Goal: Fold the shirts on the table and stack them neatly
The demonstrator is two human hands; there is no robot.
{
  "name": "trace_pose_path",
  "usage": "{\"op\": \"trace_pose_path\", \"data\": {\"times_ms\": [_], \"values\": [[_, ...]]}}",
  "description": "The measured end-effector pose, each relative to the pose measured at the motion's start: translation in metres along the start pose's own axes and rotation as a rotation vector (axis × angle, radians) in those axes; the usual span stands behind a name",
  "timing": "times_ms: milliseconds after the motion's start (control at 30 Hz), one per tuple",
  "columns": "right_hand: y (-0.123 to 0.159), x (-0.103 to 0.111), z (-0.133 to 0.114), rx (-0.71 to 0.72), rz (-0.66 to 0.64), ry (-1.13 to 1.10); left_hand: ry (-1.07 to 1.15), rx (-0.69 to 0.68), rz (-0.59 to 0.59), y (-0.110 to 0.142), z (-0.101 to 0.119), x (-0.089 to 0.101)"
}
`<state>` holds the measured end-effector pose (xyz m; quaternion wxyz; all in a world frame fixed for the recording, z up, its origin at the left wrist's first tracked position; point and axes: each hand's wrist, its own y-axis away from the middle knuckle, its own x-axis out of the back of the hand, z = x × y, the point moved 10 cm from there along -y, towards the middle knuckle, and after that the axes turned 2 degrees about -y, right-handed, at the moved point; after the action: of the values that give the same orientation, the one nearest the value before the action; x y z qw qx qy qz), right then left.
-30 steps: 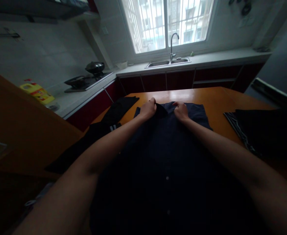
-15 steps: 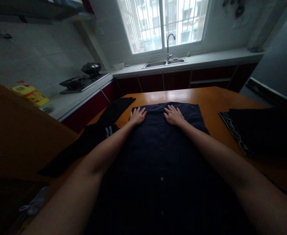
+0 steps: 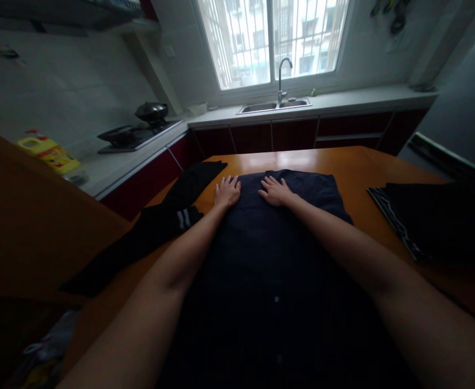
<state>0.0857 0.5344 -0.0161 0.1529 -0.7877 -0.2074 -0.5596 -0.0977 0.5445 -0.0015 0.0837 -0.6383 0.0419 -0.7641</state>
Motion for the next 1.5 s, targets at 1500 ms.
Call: {"op": "trace_pose_path", "data": {"times_ms": [1500], "values": [[0.378, 0.008, -0.046, -0.02, 0.331, 0.053, 0.166, -0.499, -0.147, 0.389, 0.086, 0.084]]}}
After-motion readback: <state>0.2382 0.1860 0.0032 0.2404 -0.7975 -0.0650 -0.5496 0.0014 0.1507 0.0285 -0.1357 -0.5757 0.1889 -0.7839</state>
